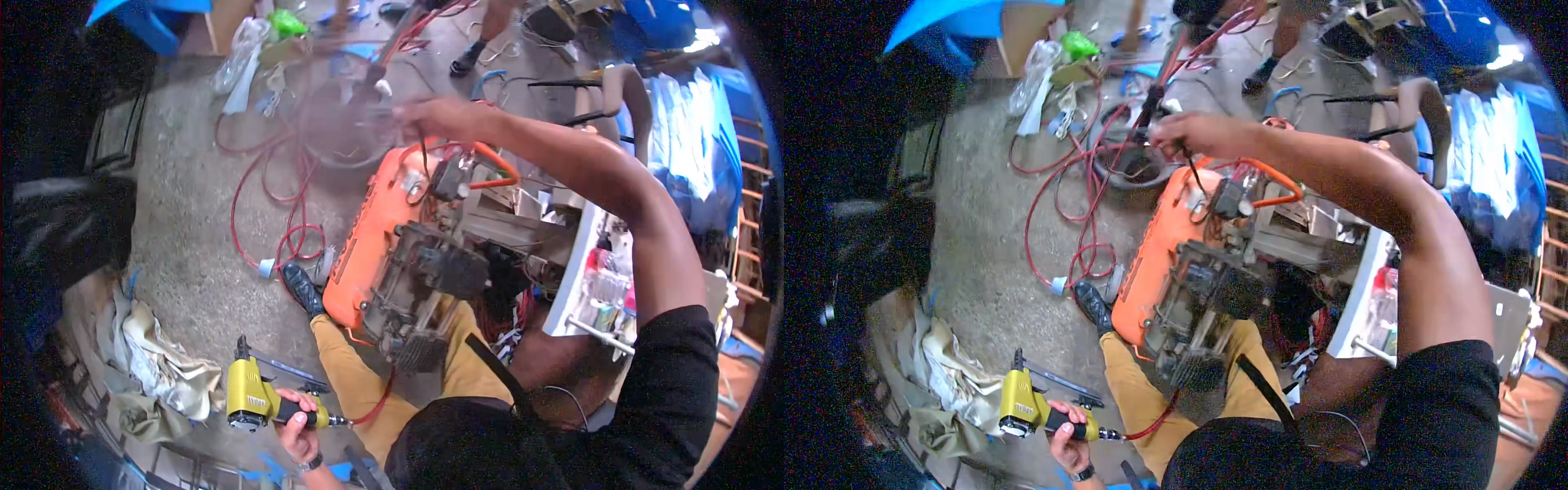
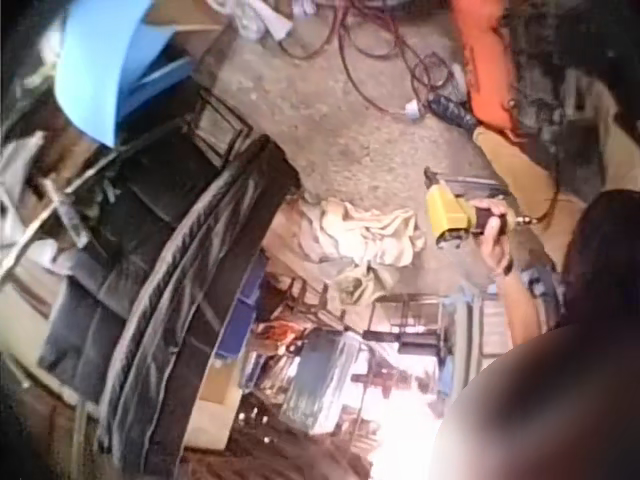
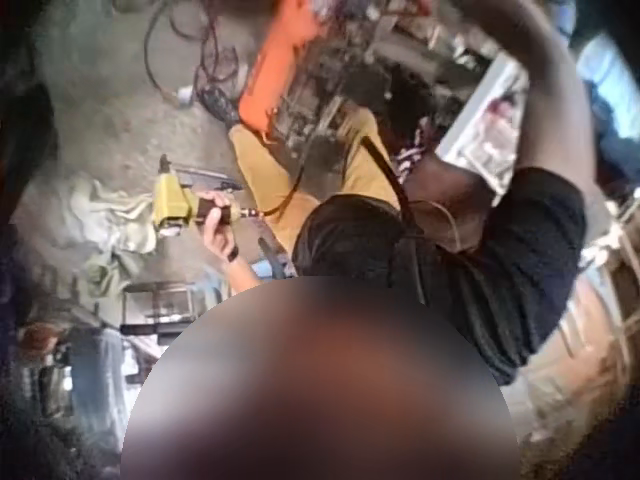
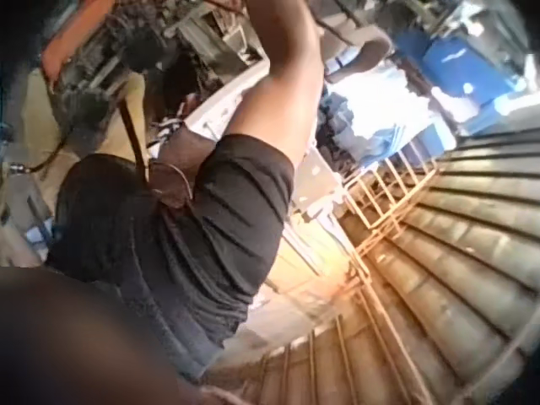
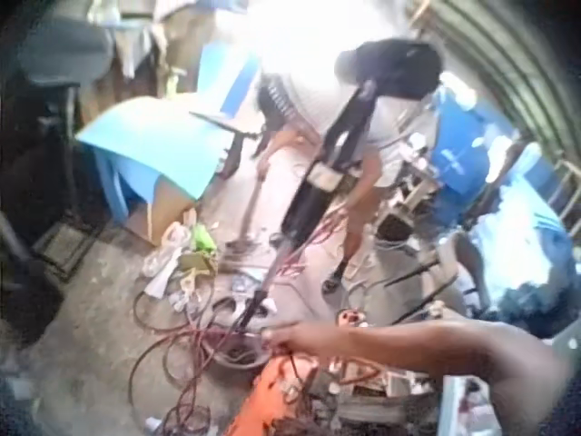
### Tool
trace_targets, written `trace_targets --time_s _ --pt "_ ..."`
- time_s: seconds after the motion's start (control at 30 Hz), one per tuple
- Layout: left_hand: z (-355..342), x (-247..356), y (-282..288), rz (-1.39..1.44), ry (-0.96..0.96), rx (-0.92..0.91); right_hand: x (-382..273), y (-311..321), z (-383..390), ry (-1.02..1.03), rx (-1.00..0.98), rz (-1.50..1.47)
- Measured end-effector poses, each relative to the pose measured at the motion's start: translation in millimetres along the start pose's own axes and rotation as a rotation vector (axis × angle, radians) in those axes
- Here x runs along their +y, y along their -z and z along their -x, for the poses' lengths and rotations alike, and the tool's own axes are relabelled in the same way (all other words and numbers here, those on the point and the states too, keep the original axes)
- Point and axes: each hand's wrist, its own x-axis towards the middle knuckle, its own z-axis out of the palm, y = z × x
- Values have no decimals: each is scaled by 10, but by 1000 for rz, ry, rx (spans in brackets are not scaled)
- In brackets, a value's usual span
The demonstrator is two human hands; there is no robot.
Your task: Securing fabric to a wooden furniture frame using a pneumatic stapler.
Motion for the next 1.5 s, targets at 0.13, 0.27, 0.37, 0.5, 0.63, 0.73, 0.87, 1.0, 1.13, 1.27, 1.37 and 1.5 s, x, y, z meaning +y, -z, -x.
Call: trace_targets --time_s 0.13,0.27,0.37,0.5,0.63,0.73,0.87,1.0,1.13,1.27,1.37,1.5 --pt "41 99 -297 -14 -67 -46 -320 503 710 107 225 -111" --pt "153 172 -515 -42 -95 -66 56 658 1427 280 244 -88" --pt "226 218 -663 -90 -60 -36 433 698 1851 513 461 -488" --pt "243 339 -847 -257 -78 -100 488 797 2024 765 581 -689" --pt "290 444 -965 -295 -120 -147 148 1084 2139 956 523 -577" --pt "363 437 -1004 -315 -124 -108 -228 1763 2458 922 576 -799" --pt "437 360 -1029 -283 -99 -51 -239 2236 2686 784 428 -1017" --pt "477 277 -1027 -265 -77 48 -136 2172 2899 1097 369 -826" --pt "461 230 -1030 -254 -65 47 -356 2273 3240 968 696 -634" --pt "366 189 -1055 -222 -30 41 -366 2409 3384 686 753 -546" --pt "265 139 -1094 -216 -18 0 -267 2482 3376 635 794 -521" --pt "168 68 -1126 -310 28 3 -140 2690 3220 486 845 -493"
